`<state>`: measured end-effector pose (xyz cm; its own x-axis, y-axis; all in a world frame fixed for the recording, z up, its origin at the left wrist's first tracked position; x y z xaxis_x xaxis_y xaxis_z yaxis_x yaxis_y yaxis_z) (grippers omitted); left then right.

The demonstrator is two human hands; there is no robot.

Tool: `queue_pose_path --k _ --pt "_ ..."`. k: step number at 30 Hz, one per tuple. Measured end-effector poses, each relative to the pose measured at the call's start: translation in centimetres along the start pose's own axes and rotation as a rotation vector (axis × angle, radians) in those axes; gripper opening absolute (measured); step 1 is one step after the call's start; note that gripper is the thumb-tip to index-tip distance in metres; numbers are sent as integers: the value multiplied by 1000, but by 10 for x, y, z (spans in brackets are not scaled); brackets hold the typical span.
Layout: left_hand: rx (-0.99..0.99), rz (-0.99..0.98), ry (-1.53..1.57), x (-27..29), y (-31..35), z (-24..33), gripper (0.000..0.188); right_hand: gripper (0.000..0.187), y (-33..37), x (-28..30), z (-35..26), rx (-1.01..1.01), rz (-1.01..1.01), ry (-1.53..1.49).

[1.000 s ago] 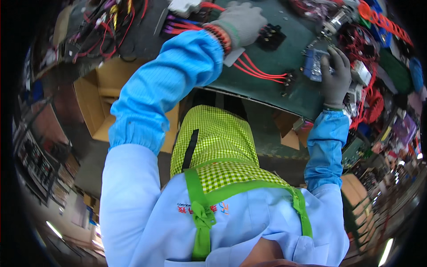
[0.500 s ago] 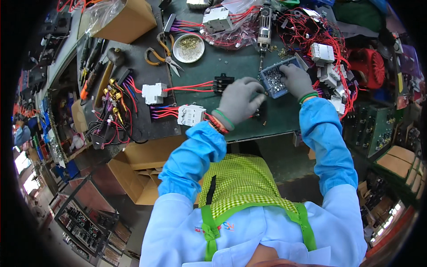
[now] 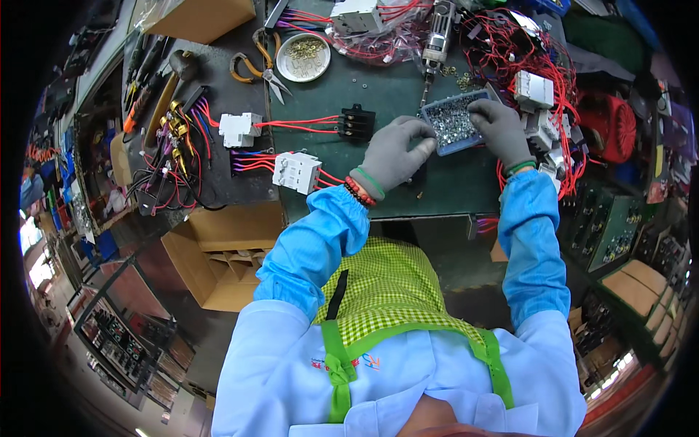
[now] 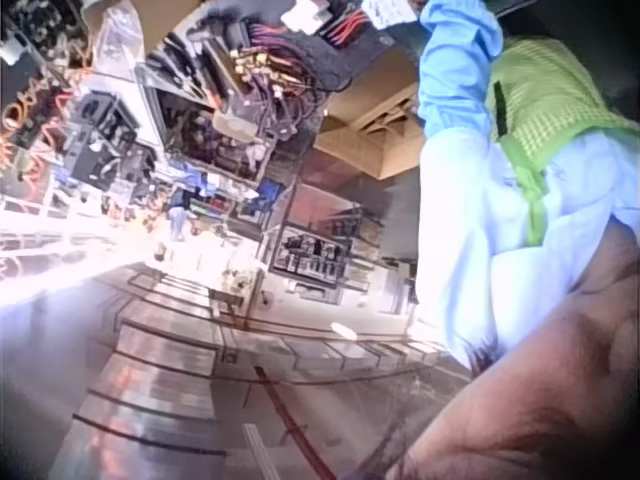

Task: The person assembles an electrical component by inserting red wires into a black terminal block and securing them with screws. They use a pneumatic screwdriver to tighten the screws and repeat the process for multiple wires.

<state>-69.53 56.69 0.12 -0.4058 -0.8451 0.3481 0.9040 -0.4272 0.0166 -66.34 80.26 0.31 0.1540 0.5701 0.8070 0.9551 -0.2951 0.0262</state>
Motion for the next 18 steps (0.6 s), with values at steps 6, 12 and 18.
queue_pose_path --k 6,12,18 --pt "-2 7 -54 17 9 -4 24 22 -21 -6 -66 158 52 -262" --pt "-17 -59 -92 32 26 4 22 18 -63 -105 -90 416 -147 108" --pt "-74 -33 -169 52 34 -1 20 25 -64 -122 -82 425 -158 145"
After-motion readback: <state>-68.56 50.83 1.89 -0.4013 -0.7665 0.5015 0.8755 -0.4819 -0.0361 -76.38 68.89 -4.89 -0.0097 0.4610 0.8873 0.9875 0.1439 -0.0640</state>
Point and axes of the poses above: each hand's wrist, its own y-axis away from the middle knuckle, its own x-axis out of the back of the hand, z = x × y, the point moved 3 cm from there along -y, towards the middle knuckle, and after that the axes turned 14 degrees about z, right-handed, at the moved point
